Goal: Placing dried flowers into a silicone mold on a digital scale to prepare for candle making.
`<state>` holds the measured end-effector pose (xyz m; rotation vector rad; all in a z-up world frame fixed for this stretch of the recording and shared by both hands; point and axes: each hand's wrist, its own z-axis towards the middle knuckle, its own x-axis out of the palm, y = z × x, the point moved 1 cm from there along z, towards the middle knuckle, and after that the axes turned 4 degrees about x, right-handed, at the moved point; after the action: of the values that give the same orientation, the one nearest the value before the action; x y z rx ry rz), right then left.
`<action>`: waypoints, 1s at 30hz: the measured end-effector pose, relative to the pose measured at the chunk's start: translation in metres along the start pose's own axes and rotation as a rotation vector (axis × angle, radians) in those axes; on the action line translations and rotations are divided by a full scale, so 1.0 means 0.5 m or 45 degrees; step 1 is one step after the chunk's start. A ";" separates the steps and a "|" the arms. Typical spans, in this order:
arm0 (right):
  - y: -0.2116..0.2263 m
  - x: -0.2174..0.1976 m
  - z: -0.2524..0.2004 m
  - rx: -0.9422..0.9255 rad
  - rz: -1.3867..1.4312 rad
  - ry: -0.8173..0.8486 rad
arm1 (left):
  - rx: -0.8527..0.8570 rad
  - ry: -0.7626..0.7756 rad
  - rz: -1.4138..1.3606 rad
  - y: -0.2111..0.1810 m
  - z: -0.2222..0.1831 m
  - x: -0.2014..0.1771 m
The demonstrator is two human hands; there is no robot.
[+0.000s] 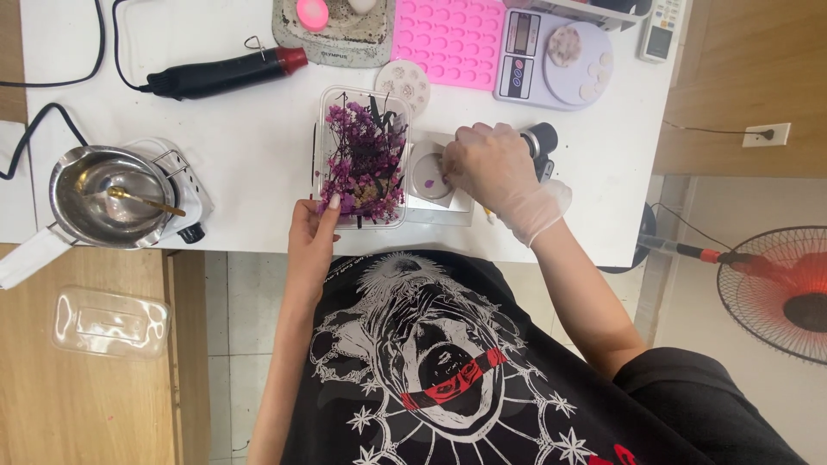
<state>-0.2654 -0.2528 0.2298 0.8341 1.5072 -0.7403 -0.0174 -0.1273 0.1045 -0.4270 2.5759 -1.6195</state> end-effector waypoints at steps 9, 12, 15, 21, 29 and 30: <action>-0.003 -0.007 -0.011 -0.019 0.036 -0.029 | -0.014 0.017 0.007 -0.011 -0.002 0.001; -0.007 0.001 -0.009 -0.024 0.036 0.000 | 0.001 0.023 -0.015 -0.014 -0.003 0.003; -0.011 0.015 -0.010 -0.054 0.028 0.023 | -0.003 0.021 -0.002 -0.013 -0.003 0.002; -0.013 0.016 -0.012 -0.045 0.055 0.037 | 0.003 0.020 0.020 -0.015 -0.003 0.001; -0.009 -0.004 -0.011 -0.004 0.064 0.080 | 0.023 0.028 -0.008 -0.011 -0.001 -0.001; -0.011 0.000 -0.010 -0.004 0.064 0.079 | 0.024 0.028 -0.009 -0.008 0.000 -0.001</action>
<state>-0.2726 -0.2514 0.2300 0.8967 1.5367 -0.6806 -0.0163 -0.1287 0.1079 -0.4194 2.5753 -1.6584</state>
